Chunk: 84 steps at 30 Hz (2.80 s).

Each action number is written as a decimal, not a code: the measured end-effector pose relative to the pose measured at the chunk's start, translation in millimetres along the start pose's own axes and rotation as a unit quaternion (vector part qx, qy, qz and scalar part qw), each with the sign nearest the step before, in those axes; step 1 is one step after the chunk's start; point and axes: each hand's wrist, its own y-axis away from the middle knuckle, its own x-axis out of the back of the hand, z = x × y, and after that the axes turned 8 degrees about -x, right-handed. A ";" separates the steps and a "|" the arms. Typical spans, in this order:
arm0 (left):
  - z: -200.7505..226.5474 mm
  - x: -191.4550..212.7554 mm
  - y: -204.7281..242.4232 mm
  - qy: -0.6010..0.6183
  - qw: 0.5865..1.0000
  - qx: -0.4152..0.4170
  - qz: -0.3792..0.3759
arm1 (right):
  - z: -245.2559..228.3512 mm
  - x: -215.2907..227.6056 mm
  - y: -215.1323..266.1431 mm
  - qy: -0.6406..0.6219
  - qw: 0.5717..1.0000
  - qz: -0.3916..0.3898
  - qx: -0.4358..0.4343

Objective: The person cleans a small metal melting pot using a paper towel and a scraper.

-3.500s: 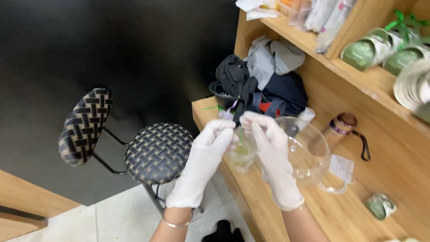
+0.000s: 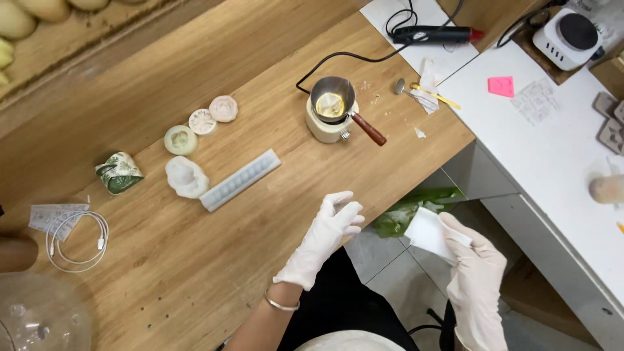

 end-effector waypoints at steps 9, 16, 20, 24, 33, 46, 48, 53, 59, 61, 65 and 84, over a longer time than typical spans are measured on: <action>3.6 -47.5 -141.4 0.180 0.980 0.079 -0.020 | -34.0 -22.5 -80.7 0.045 0.997 -0.007 0.057; -32.2 -55.9 -215.7 0.306 0.950 -0.011 0.056 | -48.3 -46.9 -133.0 0.097 0.991 -0.088 0.026; -25.7 -54.0 -203.1 0.213 0.963 -0.062 0.156 | -67.0 -57.4 -168.5 0.111 0.978 -0.168 0.051; 25.1 -52.3 -157.7 0.007 0.971 0.008 0.239 | -89.3 -79.0 -200.8 0.129 0.959 -0.246 0.051; 35.5 -37.2 -149.6 -0.307 0.895 -0.039 0.323 | -103.2 -115.8 -252.2 0.172 0.929 -0.327 0.024; 36.0 -56.1 -154.2 -0.339 0.889 0.023 0.308 | -105.9 -122.6 -281.6 0.176 0.929 -0.327 0.005; 20.4 -49.0 -155.4 -0.363 0.878 -0.049 0.308 | -102.6 -121.9 -282.0 0.175 0.923 -0.342 0.021; 27.3 -50.0 -153.7 -0.350 0.890 0.000 0.292 | -96.0 -119.3 -276.0 0.171 0.919 -0.354 0.036; 16.9 -42.7 -155.6 -0.386 0.879 -0.015 0.279 | -96.6 -118.8 -271.4 0.173 0.920 -0.349 0.031; 15.4 -40.9 -156.6 -0.399 0.873 -0.019 0.280 | -96.2 -119.7 -271.8 0.172 0.921 -0.348 0.031; 19.6 -44.5 -153.6 -0.393 0.879 -0.005 0.271 | -94.2 -117.9 -269.9 0.178 0.919 -0.350 0.041; -0.3 -39.5 -158.6 -0.431 0.860 -0.044 0.270 | -94.6 -120.7 -267.9 0.175 0.921 -0.346 0.036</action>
